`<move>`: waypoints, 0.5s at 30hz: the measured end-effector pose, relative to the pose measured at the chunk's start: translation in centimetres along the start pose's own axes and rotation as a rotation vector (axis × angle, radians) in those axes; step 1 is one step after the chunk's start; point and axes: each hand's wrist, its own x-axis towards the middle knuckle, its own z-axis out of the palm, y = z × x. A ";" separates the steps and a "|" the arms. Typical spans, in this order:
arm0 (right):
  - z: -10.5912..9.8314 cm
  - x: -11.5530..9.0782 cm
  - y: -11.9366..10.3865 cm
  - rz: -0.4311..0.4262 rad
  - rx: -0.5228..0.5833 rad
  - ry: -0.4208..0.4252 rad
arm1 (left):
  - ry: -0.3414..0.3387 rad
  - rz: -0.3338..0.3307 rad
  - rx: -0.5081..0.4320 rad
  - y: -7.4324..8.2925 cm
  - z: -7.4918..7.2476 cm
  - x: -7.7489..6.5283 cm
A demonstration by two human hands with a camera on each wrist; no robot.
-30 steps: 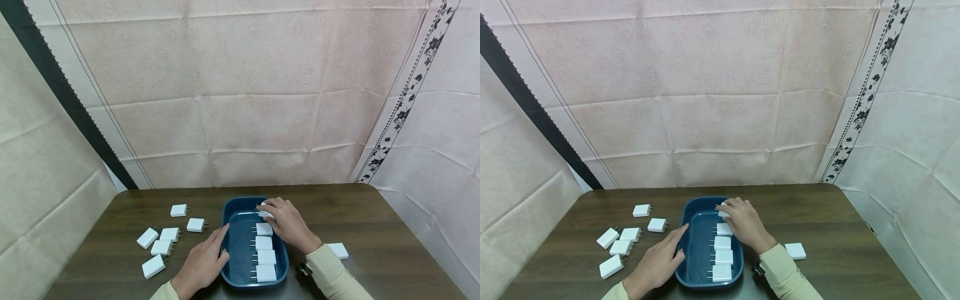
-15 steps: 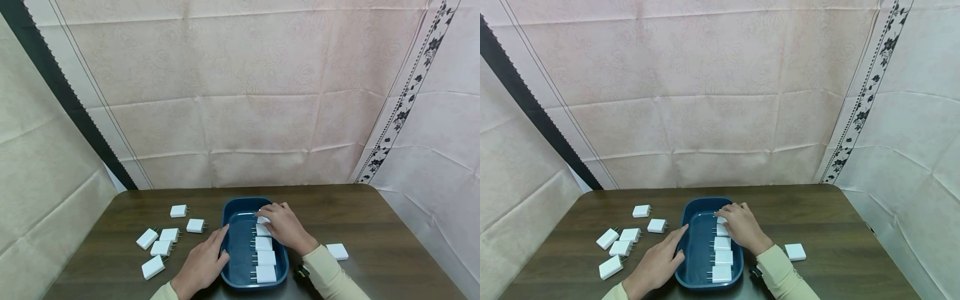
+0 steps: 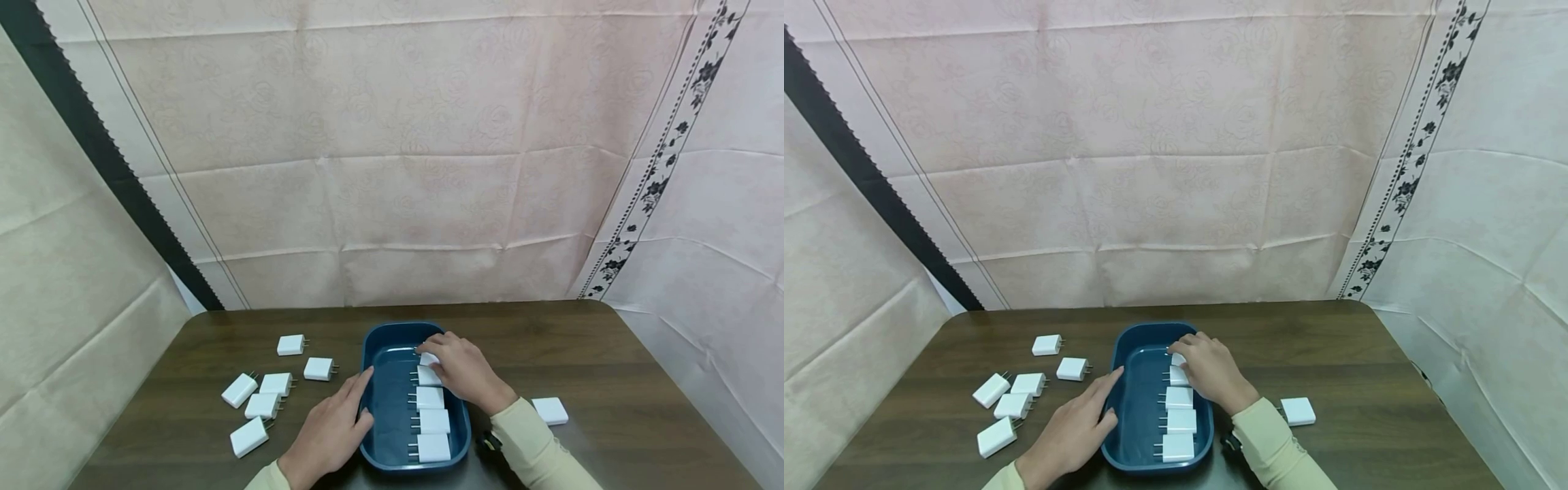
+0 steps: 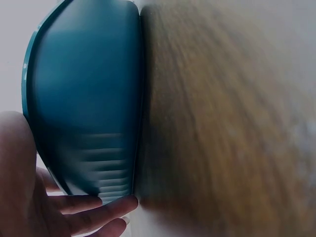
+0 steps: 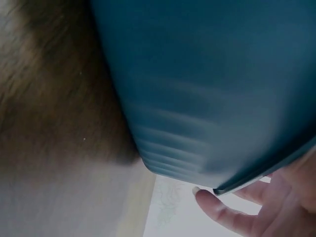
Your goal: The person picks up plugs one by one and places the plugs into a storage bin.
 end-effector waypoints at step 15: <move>0.2 0.6 0.3 0.046 0.050 -0.050 | -0.014 0.016 -0.004 -0.1 0.0 0.1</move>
